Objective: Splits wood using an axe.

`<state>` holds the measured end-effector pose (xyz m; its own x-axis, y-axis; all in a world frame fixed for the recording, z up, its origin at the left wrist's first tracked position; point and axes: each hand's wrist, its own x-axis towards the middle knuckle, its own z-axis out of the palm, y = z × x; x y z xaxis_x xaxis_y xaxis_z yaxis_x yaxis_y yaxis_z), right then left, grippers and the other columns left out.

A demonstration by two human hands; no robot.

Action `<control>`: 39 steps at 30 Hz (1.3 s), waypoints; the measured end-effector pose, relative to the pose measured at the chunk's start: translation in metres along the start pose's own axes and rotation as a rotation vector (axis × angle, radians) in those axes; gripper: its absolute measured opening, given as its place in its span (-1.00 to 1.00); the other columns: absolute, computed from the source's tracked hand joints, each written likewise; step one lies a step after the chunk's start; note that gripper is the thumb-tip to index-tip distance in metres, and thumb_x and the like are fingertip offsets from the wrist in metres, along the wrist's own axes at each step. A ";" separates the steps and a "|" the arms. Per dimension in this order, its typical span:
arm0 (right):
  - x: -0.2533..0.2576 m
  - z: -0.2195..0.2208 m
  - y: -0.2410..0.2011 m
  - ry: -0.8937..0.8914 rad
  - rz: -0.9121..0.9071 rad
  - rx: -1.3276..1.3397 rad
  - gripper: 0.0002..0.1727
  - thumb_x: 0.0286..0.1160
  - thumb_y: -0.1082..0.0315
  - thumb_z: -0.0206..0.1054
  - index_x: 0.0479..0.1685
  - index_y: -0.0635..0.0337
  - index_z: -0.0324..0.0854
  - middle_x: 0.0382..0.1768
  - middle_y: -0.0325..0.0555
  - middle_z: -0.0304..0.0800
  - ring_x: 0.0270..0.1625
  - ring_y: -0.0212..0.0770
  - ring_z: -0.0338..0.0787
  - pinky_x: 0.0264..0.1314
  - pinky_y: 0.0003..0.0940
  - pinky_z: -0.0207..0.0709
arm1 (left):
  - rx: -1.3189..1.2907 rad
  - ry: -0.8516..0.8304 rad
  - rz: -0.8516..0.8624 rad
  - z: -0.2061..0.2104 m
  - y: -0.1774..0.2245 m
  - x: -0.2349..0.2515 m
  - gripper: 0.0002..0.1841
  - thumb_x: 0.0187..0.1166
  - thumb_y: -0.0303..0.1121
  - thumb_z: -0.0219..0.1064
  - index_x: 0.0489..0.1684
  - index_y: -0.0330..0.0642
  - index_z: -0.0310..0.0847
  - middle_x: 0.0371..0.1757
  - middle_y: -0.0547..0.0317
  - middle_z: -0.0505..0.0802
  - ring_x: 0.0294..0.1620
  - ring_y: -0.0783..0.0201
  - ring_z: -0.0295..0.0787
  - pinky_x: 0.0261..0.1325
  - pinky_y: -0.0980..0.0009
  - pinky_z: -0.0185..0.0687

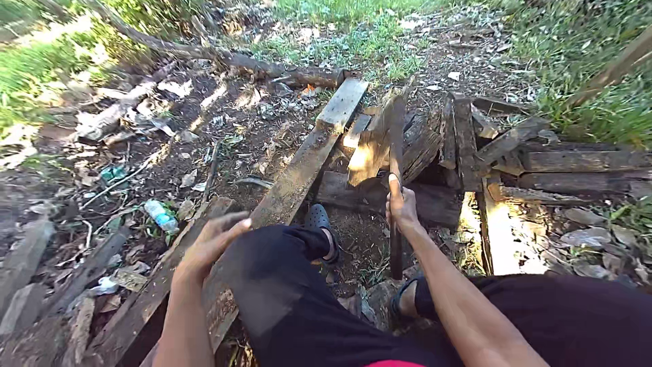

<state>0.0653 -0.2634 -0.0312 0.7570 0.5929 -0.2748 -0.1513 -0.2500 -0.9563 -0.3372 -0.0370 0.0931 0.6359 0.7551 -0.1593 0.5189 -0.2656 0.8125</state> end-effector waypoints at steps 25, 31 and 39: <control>0.011 -0.025 -0.017 -0.035 -0.006 -0.115 -0.21 0.62 -0.50 -0.06 -0.45 0.09 0.56 -0.81 -0.25 0.47 -0.86 -0.24 0.51 -0.82 -0.18 0.55 | 0.214 -0.353 0.209 0.033 0.150 0.112 -0.53 0.61 -0.08 0.43 0.43 -0.04 0.63 0.09 0.30 0.90 0.03 0.45 0.85 0.15 0.47 0.78; 0.015 -0.019 -0.038 -0.045 0.057 -0.056 -0.25 0.64 -0.45 0.00 -0.46 0.09 0.54 -0.80 -0.26 0.47 -0.86 -0.26 0.50 -0.83 -0.24 0.54 | 0.402 -0.555 0.017 0.039 0.133 0.144 -0.46 0.55 0.10 0.40 0.42 0.04 0.66 0.03 0.22 0.91 0.00 0.36 0.84 0.13 0.29 0.76; 0.016 -0.005 -0.060 -0.065 0.123 -0.111 -0.18 0.47 -0.61 -0.01 -0.29 0.04 0.60 -0.77 -0.11 0.53 -0.86 -0.16 0.53 -0.84 -0.20 0.54 | 0.363 -0.496 0.221 0.047 0.141 0.261 -0.49 0.58 0.01 0.41 0.42 -0.04 0.66 0.01 0.19 0.87 -0.08 0.36 0.81 0.05 0.27 0.76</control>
<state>0.0899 -0.2428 0.0218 0.6938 0.6002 -0.3980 -0.1662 -0.4043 -0.8994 -0.0711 0.0949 0.1403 0.8928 0.3161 -0.3210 0.4505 -0.6340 0.6285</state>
